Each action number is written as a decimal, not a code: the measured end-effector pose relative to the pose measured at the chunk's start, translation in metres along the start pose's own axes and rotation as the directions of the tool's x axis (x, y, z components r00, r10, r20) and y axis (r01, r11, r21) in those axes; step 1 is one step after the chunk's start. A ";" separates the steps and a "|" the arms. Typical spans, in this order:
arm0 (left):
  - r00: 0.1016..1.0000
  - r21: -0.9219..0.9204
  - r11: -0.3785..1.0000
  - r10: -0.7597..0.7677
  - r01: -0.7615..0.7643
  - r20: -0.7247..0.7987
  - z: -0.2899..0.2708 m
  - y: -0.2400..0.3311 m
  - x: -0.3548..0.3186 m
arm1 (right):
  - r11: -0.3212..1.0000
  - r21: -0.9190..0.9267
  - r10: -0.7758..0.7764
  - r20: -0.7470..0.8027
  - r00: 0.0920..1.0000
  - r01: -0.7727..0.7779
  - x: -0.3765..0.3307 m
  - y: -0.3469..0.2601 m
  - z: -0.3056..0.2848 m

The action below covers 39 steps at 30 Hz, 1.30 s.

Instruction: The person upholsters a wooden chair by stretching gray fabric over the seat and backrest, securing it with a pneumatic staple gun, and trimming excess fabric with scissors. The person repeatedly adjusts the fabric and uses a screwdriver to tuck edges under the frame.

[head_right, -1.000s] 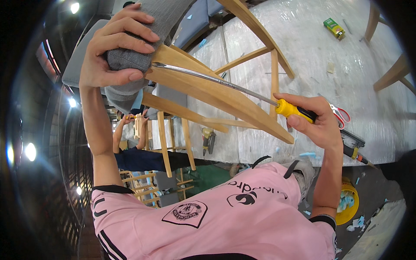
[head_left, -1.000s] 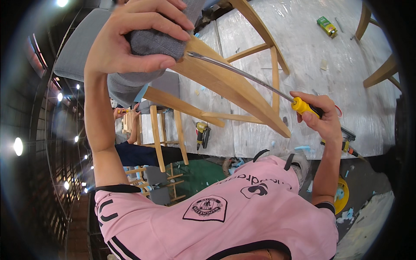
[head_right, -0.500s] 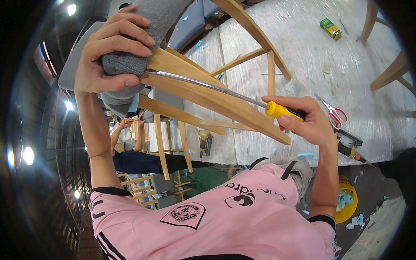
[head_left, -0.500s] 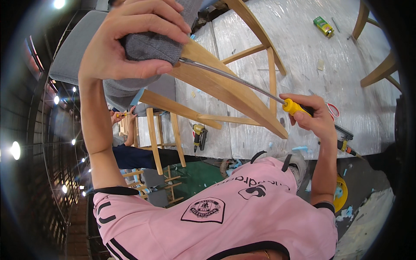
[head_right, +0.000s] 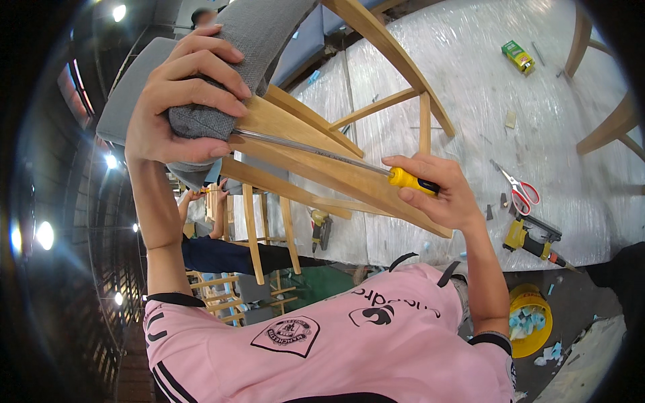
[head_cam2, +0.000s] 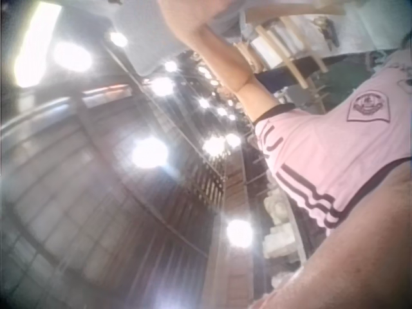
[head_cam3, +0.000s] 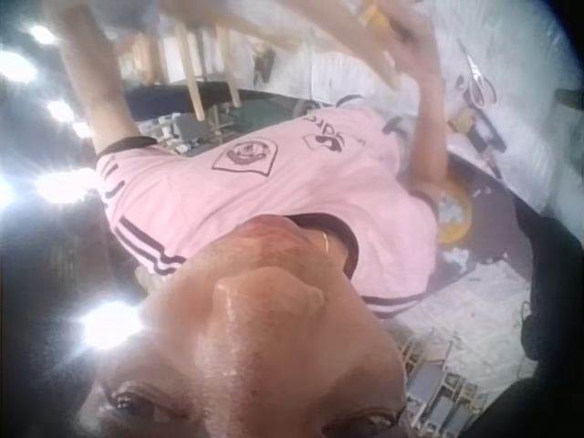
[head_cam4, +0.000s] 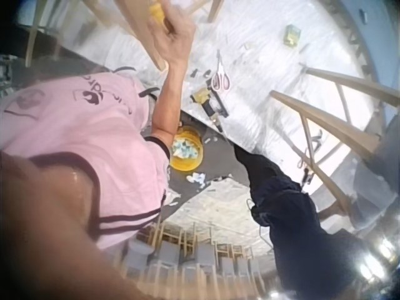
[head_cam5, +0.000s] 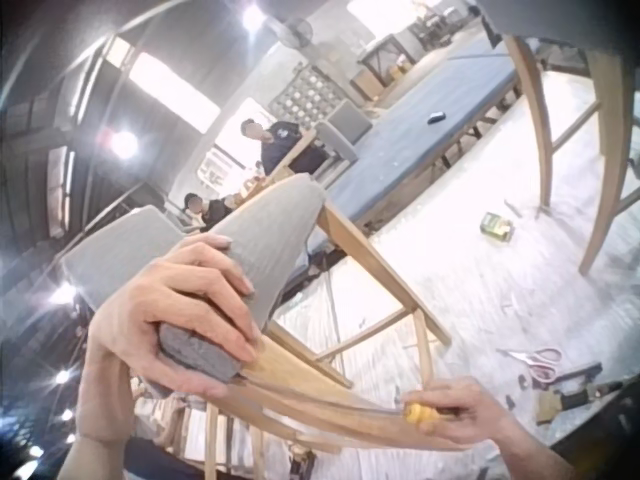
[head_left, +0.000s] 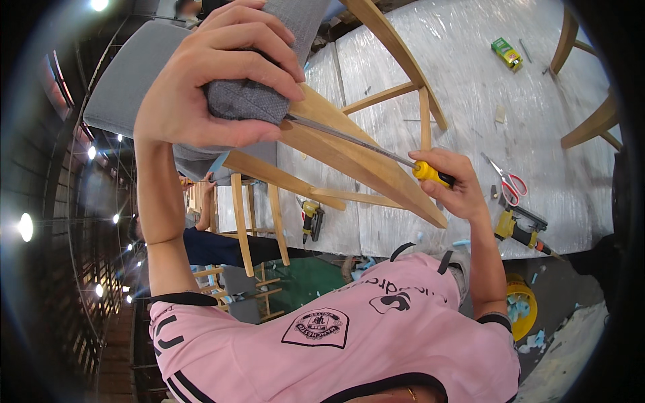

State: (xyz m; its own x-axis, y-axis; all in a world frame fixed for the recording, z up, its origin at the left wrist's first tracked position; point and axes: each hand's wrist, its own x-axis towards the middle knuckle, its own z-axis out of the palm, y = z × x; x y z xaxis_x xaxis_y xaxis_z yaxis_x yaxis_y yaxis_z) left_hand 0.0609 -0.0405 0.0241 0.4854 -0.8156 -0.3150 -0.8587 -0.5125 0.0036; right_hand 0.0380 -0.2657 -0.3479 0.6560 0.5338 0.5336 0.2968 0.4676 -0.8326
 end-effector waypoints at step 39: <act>0.992 -0.123 0.990 -0.080 0.068 -0.095 -0.005 -0.006 0.008 | 0.982 0.183 -0.052 0.028 0.998 0.046 0.031 0.040 0.014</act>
State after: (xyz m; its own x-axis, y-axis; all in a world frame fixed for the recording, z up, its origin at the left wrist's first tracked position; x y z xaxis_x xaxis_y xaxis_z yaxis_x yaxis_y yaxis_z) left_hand 0.0713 -0.0452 0.0268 0.5660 -0.7939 -0.2223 -0.7970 -0.5959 0.0986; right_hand 0.0607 -0.2202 -0.3627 0.6202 0.5279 0.5803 0.1948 0.6129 -0.7658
